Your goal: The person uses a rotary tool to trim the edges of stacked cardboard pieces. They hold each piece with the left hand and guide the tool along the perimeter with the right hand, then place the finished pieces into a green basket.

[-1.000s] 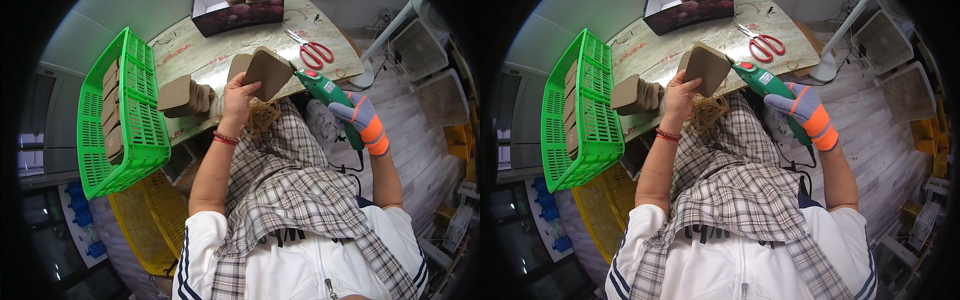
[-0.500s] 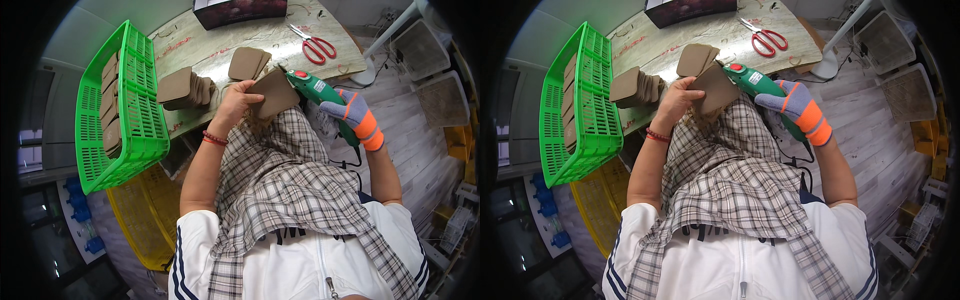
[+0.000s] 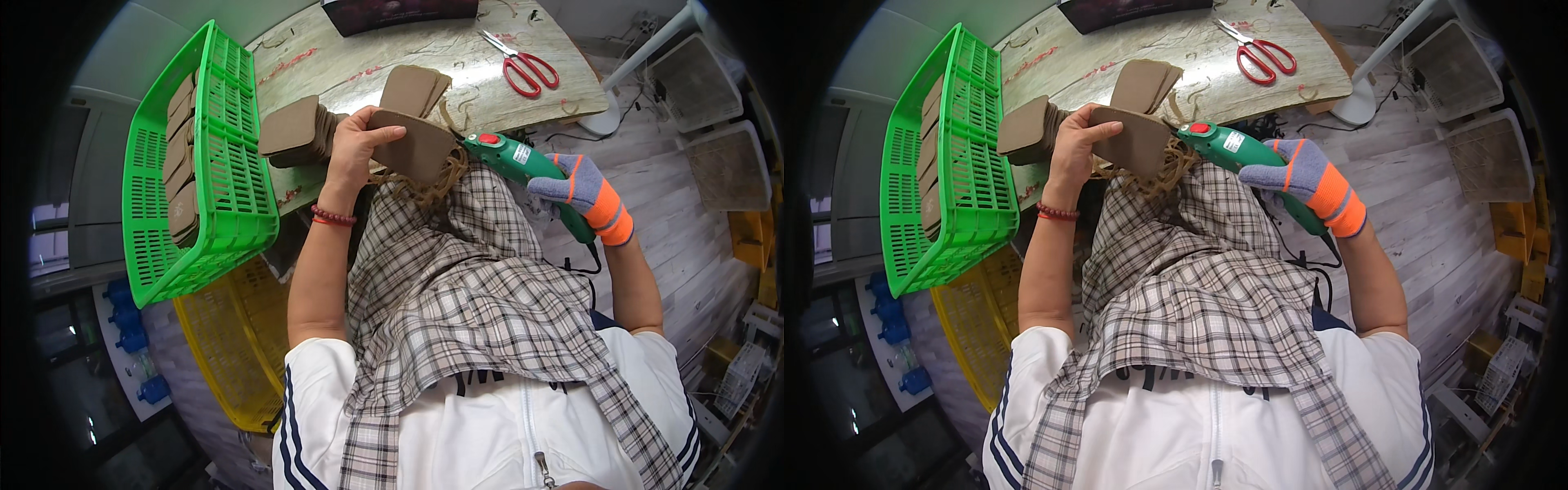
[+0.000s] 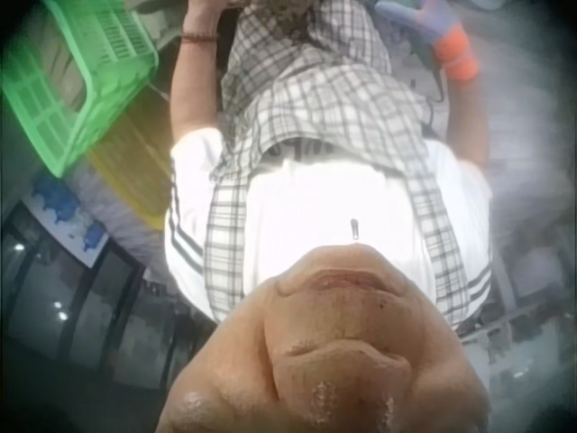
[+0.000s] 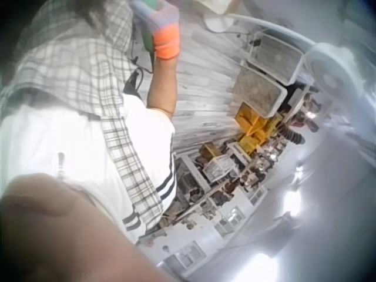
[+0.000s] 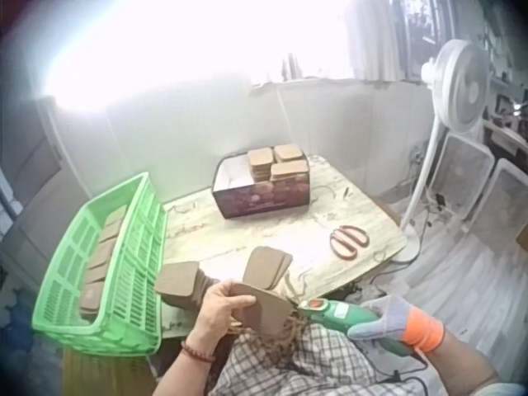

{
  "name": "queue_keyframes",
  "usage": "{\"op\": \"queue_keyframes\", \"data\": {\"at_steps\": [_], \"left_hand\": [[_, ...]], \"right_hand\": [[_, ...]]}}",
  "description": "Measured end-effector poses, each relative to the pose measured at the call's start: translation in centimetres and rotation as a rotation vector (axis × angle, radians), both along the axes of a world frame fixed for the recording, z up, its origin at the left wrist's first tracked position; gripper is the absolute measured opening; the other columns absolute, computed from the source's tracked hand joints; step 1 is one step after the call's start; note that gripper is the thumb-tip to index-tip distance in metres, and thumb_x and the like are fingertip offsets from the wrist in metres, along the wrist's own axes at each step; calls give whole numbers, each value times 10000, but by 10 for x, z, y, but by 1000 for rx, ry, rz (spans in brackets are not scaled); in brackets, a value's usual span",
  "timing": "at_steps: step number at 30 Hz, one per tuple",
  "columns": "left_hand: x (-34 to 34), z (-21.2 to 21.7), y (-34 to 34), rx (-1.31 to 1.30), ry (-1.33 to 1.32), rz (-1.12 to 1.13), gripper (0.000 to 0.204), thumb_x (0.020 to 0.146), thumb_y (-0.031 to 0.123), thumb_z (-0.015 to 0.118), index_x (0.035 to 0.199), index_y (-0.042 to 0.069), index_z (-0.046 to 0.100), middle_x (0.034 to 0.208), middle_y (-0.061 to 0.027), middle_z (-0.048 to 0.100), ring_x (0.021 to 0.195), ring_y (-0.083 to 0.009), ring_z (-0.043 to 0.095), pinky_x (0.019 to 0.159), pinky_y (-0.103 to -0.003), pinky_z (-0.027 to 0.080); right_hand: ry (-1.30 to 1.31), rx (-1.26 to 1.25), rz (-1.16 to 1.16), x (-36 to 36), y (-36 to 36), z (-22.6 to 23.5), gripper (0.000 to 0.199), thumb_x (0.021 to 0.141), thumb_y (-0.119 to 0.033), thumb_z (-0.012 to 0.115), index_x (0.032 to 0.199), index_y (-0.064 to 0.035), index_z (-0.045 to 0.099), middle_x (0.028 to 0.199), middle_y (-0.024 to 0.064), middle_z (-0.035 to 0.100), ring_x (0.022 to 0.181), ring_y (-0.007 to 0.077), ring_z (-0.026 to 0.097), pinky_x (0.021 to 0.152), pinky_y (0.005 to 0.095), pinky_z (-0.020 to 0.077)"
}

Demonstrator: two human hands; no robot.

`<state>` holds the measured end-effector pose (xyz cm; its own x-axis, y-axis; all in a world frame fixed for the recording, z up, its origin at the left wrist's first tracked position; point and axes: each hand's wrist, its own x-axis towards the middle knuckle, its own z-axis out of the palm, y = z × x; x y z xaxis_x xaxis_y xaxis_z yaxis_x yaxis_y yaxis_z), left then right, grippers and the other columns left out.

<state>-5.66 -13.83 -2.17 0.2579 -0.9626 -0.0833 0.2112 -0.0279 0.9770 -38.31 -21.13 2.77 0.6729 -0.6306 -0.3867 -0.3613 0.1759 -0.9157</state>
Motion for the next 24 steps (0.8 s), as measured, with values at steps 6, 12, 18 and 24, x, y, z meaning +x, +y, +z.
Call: {"op": "queue_keyframes", "data": {"at_steps": [6,12,18,24], "left_hand": [[1,3,3,60,60,-80,239,713,-46,720,938,-12,644,865,-58,675,751,-110,626,712,-236,502],[-5,3,4,107,18,-123,242,714,-49,718,942,-21,645,865,-58,675,751,-112,628,706,-238,505],[-19,3,2,154,-25,-241,204,704,-59,721,889,-16,647,833,-41,667,734,-97,620,689,-224,501],[-29,10,0,241,-108,-367,336,685,-77,728,990,2,610,848,-26,654,757,-94,612,714,-228,496]], "right_hand": [[-34,-36,36,2,2,-6,309,753,-266,758,903,-23,640,642,-13,563,529,49,499,474,210,390],[9,-30,53,6,5,-9,312,759,-259,753,917,-18,633,634,-5,575,514,57,510,469,209,398],[23,4,54,12,9,-4,300,765,-237,740,933,-16,625,645,-3,585,515,61,522,473,205,411],[-39,6,47,23,7,-5,387,741,-279,780,983,-14,634,639,-6,572,494,55,507,458,204,404]]}}
